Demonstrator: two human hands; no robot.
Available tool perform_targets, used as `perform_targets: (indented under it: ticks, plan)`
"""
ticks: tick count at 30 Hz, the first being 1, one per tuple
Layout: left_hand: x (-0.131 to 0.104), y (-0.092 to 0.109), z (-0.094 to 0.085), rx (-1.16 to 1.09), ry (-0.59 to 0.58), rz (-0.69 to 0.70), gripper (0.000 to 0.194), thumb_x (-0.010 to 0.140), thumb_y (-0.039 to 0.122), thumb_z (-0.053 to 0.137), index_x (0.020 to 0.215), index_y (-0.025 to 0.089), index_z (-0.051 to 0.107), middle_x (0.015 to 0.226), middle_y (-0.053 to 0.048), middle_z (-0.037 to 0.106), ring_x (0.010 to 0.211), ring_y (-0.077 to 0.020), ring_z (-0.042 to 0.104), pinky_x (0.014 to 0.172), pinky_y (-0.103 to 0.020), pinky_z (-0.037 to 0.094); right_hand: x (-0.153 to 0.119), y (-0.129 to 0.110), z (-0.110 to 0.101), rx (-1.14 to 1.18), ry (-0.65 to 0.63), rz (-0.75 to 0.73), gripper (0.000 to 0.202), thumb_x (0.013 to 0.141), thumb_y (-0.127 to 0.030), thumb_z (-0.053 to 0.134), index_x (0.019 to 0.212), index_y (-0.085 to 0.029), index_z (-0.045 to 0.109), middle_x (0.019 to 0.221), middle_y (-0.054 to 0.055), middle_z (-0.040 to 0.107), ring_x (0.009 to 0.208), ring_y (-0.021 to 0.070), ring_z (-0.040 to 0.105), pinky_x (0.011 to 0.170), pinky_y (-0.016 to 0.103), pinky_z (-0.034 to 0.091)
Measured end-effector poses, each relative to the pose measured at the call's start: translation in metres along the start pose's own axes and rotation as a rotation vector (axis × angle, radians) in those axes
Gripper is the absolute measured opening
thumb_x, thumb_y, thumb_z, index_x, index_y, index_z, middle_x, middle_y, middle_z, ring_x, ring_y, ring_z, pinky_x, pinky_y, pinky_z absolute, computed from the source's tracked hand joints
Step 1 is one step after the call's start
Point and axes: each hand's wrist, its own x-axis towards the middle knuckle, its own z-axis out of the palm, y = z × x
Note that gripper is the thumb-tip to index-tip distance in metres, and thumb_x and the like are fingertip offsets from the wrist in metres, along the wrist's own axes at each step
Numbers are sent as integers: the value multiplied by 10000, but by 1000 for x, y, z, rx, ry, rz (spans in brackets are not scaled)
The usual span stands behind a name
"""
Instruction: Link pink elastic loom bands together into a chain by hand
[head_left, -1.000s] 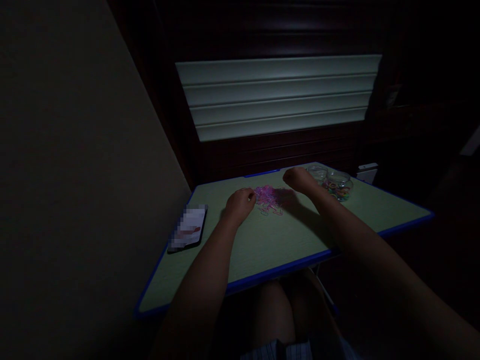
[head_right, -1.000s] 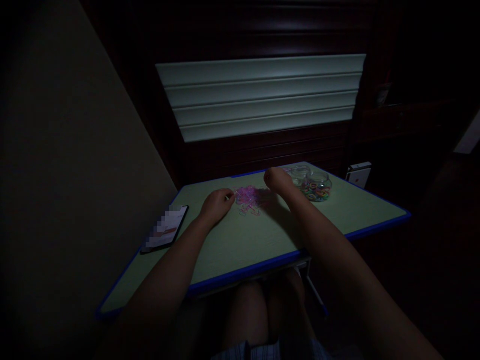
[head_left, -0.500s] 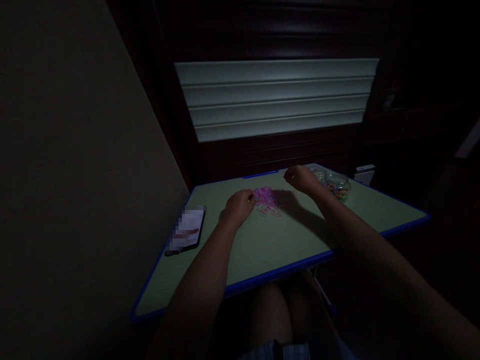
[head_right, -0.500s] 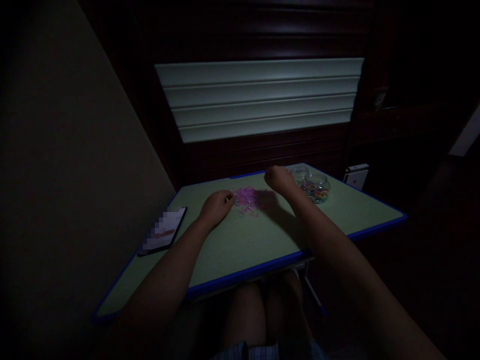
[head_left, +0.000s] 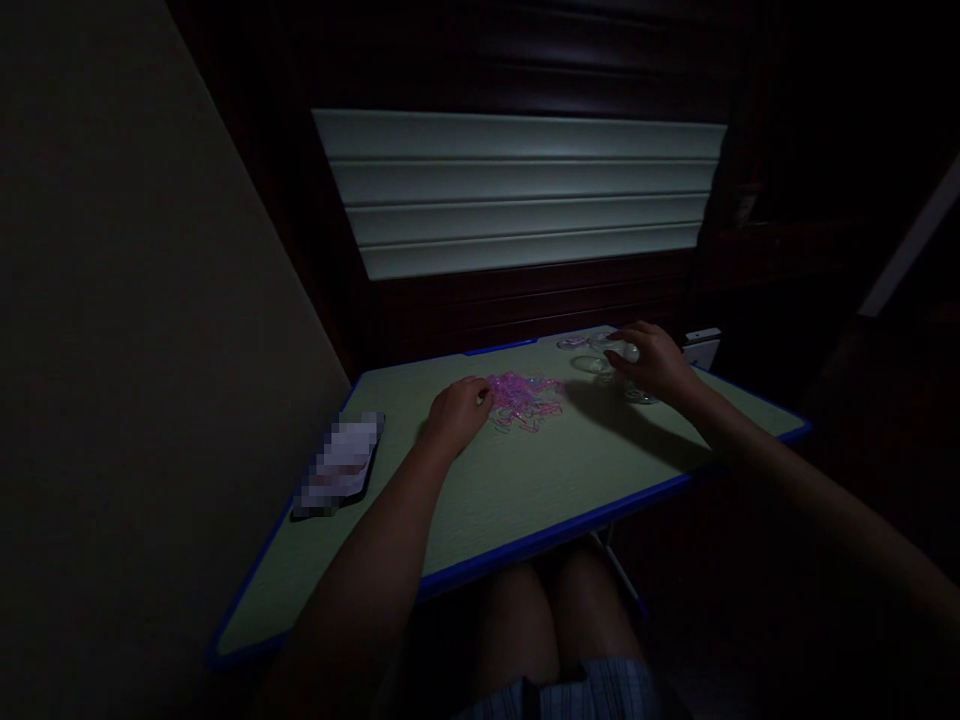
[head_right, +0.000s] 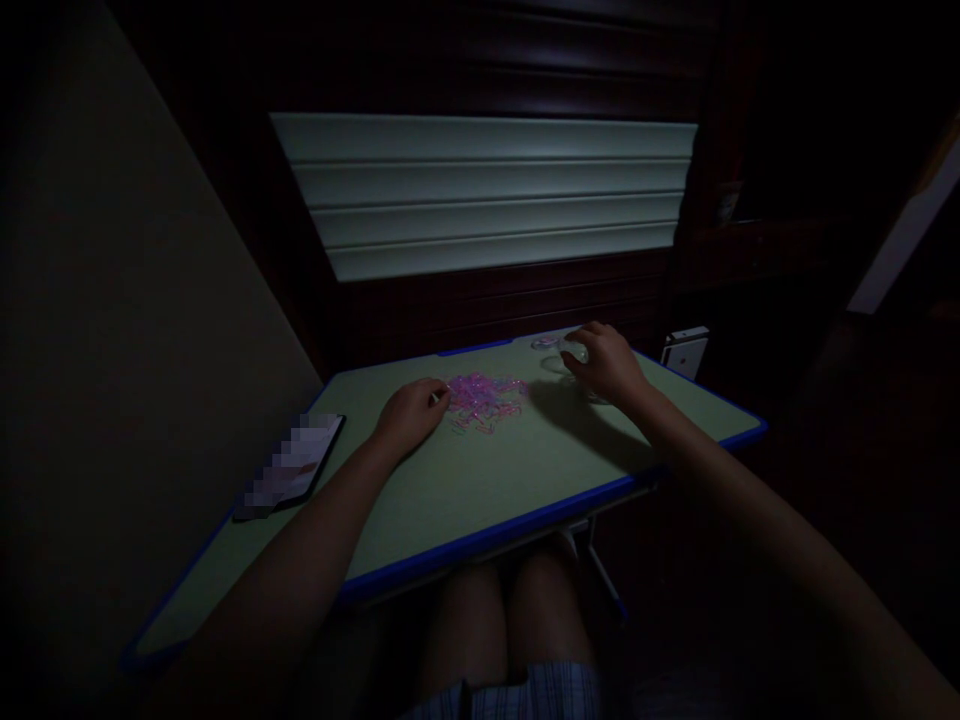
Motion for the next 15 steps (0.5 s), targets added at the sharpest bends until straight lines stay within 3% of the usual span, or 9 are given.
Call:
perform_targets:
  ticks: [6,11,15]
  plan:
    - [0,0,-2,-8,-26,-34,258,808,286,387,889,187,610,887,-52,627,789,-152,553,686,-239,391,-19,37,4,2,44,142,602,668,-496,558,1165,-163,495,1124,141,491,1036,284,451,847,405,366]
    - [0,-2,0,-6,-9,-14,252,808,289,386,864,195,612,877,-46,634,785,-152,560,669,-236,392,-25,47,13,9,-48,266,817,589,-565,598,1249,-135,379,1157,174,455,1059,308,444,847,405,374]
    - [0,-4,2,-11,1,-7,254,809,292,386,871,195,612,870,-44,634,767,-150,561,657,-235,390,-25,48,16,-17,-85,332,876,568,-610,581,1240,-92,365,1145,198,456,1043,306,459,824,373,386]
